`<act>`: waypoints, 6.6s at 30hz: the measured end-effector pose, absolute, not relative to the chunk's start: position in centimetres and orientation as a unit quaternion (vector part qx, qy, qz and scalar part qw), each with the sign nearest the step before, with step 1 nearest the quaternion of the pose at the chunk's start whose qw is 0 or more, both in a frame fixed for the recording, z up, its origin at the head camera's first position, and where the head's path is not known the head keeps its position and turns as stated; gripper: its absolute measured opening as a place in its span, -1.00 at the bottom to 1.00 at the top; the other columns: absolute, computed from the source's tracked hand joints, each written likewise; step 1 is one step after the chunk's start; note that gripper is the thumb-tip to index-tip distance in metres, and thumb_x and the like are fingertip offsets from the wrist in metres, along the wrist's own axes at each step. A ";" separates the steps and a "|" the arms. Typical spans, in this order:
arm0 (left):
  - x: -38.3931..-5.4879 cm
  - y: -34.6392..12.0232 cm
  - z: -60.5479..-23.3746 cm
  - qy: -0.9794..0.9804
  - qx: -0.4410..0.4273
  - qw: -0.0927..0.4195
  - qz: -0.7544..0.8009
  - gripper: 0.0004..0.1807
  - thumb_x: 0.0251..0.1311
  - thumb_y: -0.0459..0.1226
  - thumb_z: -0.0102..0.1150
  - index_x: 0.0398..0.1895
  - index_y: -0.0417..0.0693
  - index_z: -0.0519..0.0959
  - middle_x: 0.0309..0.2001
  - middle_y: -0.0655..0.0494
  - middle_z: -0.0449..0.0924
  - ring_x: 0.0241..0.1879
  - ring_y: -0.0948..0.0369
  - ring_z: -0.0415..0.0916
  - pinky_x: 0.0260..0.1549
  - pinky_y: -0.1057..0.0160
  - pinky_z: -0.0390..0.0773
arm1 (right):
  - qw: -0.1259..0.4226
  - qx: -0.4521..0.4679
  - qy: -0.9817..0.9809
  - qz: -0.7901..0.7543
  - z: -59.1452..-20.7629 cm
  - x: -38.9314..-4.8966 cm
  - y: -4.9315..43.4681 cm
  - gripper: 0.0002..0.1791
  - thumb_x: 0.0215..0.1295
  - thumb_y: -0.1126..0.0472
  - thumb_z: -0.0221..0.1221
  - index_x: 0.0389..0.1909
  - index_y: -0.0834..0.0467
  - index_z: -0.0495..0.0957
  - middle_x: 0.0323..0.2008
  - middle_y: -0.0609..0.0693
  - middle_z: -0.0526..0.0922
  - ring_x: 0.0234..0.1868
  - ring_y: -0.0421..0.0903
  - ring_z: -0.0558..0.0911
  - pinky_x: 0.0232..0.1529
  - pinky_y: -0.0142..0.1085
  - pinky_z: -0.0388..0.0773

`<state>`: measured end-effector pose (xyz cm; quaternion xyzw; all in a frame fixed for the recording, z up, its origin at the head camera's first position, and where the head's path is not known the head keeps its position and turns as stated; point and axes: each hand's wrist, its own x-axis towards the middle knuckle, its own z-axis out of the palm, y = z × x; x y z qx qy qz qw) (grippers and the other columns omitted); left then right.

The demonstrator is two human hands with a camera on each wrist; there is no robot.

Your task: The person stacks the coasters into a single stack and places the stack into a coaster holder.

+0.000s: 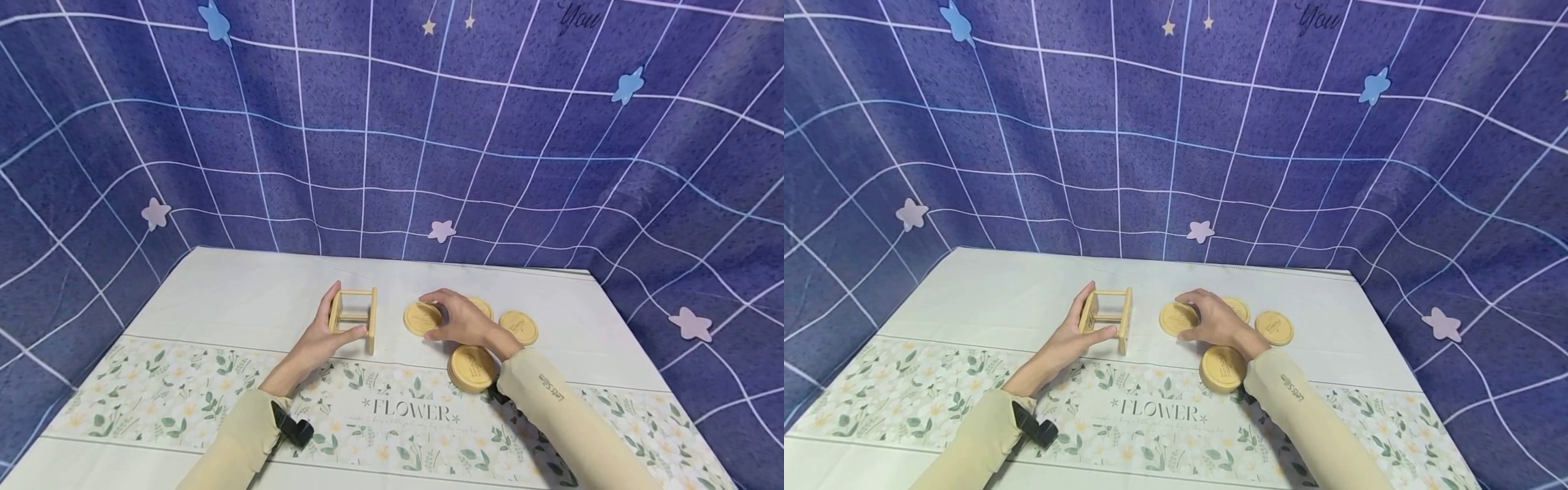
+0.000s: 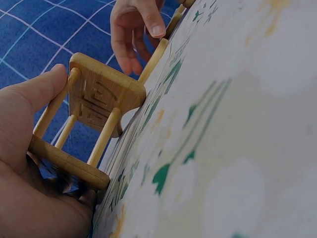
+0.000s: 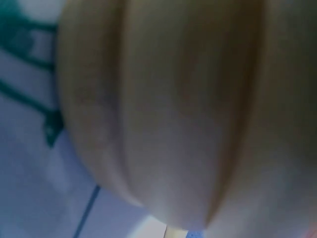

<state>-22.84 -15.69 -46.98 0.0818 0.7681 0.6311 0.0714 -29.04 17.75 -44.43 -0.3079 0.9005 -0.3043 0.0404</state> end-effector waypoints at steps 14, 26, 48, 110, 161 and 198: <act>-22.9 -15.7 -47.0 0.767 0.087 0.074 0.631 0.26 0.45 -0.09 0.48 0.87 0.34 -0.31 0.84 -0.09 -0.23 0.78 -0.19 -0.20 0.69 -0.32 -0.05 | 0.034 -0.337 0.901 -0.271 -44.8 -29.4 17.5 -0.17 0.16 0.21 0.67 0.45 0.30 0.57 0.39 0.27 0.64 0.46 0.28 0.56 0.57 0.19 0.40; -22.8 -15.7 -47.1 0.758 0.080 0.075 0.643 0.29 0.42 -0.14 0.51 0.87 0.35 -0.31 0.82 -0.14 -0.18 0.78 -0.18 -0.14 0.70 -0.28 -0.08 | 0.032 -0.339 0.902 -0.264 -44.9 -29.2 17.7 -0.15 0.14 0.18 0.67 0.45 0.28 0.57 0.36 0.23 0.64 0.42 0.25 0.57 0.55 0.20 0.43; -22.8 -15.6 -47.1 0.769 0.085 0.063 0.630 0.35 0.34 0.02 0.58 0.87 0.32 -0.30 0.83 -0.14 -0.23 0.77 -0.26 -0.18 0.66 -0.41 -0.08 | 0.040 -0.310 0.915 -0.254 -44.9 -28.9 17.7 -0.09 0.08 0.11 0.71 0.46 0.26 0.59 0.19 0.13 0.65 0.26 0.13 0.59 0.42 0.11 0.55; -23.0 -15.7 -47.1 0.773 0.083 0.072 0.625 0.28 0.43 -0.08 0.51 0.87 0.38 -0.30 0.84 -0.05 -0.28 0.79 -0.19 -0.26 0.68 -0.38 -0.07 | -0.002 -0.264 0.905 -0.332 -43.0 -27.4 19.3 -0.15 -0.04 0.17 0.65 0.39 0.15 0.64 0.11 0.09 0.57 0.15 0.06 0.59 0.28 0.06 0.58; -23.0 -15.6 -47.2 0.763 0.074 0.077 0.638 0.27 0.43 -0.10 0.50 0.87 0.41 -0.29 0.83 -0.10 -0.21 0.77 -0.20 -0.17 0.69 -0.34 -0.08 | -0.011 -0.265 0.897 -0.353 -42.8 -24.3 22.9 -0.20 -0.08 0.10 0.63 0.30 0.09 0.66 0.01 0.01 0.57 0.05 -0.01 0.56 0.19 0.02 0.57; -22.9 -15.6 -47.1 0.769 0.070 0.078 0.631 0.27 0.43 -0.08 0.50 0.87 0.39 -0.29 0.84 -0.07 -0.25 0.77 -0.22 -0.20 0.68 -0.37 -0.10 | -0.013 -0.291 0.894 -0.340 -43.6 -22.8 24.9 -0.18 -0.09 0.06 0.65 0.29 0.15 0.66 0.01 -0.07 0.58 0.02 -0.08 0.55 0.13 -0.07 0.61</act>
